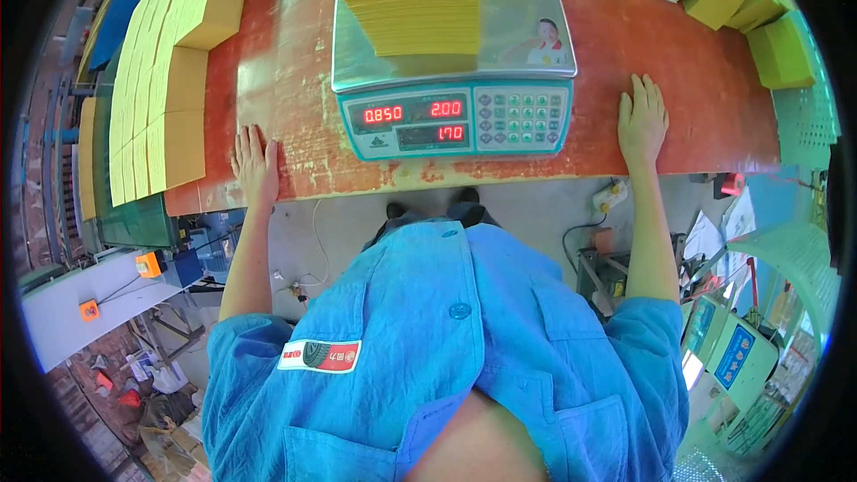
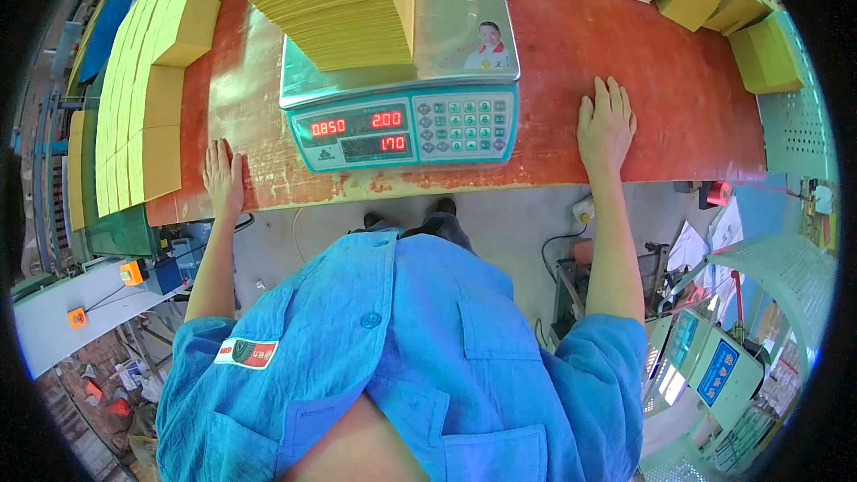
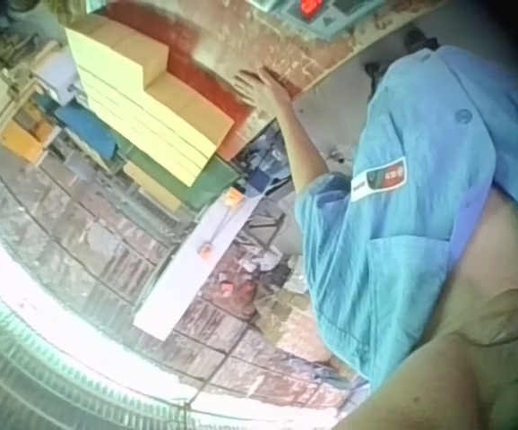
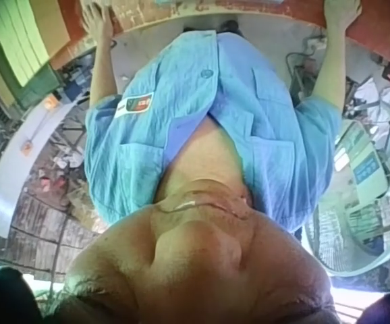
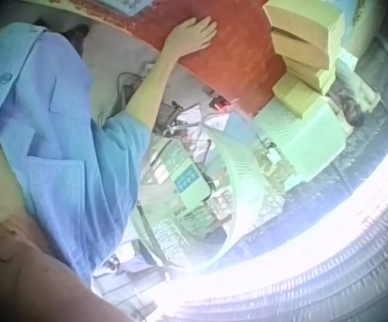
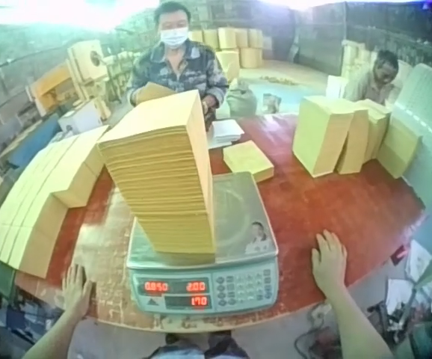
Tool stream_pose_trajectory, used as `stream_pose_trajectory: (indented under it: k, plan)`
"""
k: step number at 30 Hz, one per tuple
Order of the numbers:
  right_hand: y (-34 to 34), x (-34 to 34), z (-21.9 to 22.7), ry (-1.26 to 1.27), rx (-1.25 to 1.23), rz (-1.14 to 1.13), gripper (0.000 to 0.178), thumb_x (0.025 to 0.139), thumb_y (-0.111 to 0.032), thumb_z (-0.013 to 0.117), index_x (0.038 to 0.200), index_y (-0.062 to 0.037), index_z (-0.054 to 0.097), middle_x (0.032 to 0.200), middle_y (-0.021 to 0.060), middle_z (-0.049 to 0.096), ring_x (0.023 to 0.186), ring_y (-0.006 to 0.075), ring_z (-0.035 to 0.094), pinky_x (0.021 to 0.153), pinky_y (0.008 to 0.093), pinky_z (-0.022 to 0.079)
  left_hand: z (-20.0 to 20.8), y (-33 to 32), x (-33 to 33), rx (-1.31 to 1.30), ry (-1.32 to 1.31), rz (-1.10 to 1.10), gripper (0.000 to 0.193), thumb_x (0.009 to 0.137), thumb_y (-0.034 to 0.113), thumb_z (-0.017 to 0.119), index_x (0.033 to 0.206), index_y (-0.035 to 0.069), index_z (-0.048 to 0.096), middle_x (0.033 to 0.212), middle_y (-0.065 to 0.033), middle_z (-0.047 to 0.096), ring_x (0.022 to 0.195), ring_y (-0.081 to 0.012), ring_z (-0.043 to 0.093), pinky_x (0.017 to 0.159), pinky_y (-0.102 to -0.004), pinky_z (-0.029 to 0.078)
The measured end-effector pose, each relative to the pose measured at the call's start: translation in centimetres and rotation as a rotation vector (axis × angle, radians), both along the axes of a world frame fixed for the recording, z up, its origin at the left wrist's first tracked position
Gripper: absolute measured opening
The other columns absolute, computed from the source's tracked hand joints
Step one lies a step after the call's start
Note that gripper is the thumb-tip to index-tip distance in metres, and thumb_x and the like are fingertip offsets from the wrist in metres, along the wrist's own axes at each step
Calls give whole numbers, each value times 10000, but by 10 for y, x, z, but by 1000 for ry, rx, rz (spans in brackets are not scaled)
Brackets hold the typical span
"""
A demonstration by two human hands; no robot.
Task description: Weighing and organizing stacks of yellow paper products on a digital scale.
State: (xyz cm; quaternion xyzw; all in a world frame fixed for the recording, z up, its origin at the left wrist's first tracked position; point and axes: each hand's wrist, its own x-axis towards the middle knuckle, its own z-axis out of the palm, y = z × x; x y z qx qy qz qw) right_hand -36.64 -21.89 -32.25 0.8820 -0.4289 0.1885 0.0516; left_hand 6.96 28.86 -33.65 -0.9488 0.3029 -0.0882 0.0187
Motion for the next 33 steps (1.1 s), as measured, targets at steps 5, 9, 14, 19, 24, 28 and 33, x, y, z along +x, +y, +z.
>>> stream_pose_trajectory:
  k: [5, 9, 14, 19, 24, 28, 33]
  plan:
    - [-4, 6, 4, 16, -2, -3, 414, 961, -292, 493, 1332, -110, 520, 1421, 92, 476, 1329, 285, 414, 1072, 490, 318, 7, -8, -3, -24, 45, 41, 628, 985, 446, 364, 1491, 79, 303, 1560, -121, 265, 1448, -277, 210, 1175, -459, 103]
    - [1, 9, 15, 34, -24, 20, 415, 947, -244, 523, 1324, -72, 523, 1382, 137, 508, 1292, 313, 452, 1054, 455, 353, 8, 1, -2, -1, -31, -21, 618, 973, 423, 401, 1471, 63, 333, 1549, -135, 280, 1446, -279, 214, 1174, -477, 100]
    - [7, 5, 7, 13, 19, 45, 411, 936, -216, 530, 1317, -63, 520, 1407, 139, 479, 1316, 317, 419, 1067, 475, 329, 13, -6, -14, -93, 49, 51, 600, 959, 397, 445, 1440, 47, 369, 1520, -157, 323, 1430, -295, 245, 1165, -493, 132]
    - [11, 11, 18, 48, 45, 2, 402, 938, -187, 516, 1317, -53, 515, 1413, 147, 468, 1323, 319, 408, 1080, 463, 314, 32, -30, 4, -511, 170, 24, 475, 916, 237, 576, 1326, 9, 498, 1434, -167, 434, 1336, -329, 384, 1124, -451, 256]
    - [8, 10, 18, 71, 60, -28, 400, 933, -153, 505, 1317, -45, 513, 1419, 148, 461, 1327, 322, 402, 1089, 455, 307, 91, -129, 51, -798, 224, -293, 336, 839, 79, 658, 1167, 25, 606, 1322, -166, 543, 1212, -336, 517, 995, -392, 435]
    - [9, 18, 19, 88, 95, -54, 405, 928, -137, 498, 1322, -45, 508, 1415, 147, 464, 1325, 325, 403, 1092, 452, 309, 117, -212, 115, -912, 137, -652, 208, 817, 85, 673, 1014, 29, 636, 1203, -159, 617, 1076, -327, 605, 890, -399, 498]
    - [10, 16, 20, 71, 108, -69, 412, 927, -135, 495, 1331, -52, 502, 1411, 148, 468, 1317, 318, 418, 1086, 445, 321, 132, -302, 166, -634, 33, -762, 238, 768, 138, 722, 946, 23, 616, 1108, -139, 635, 1052, -320, 594, 870, -393, 500]
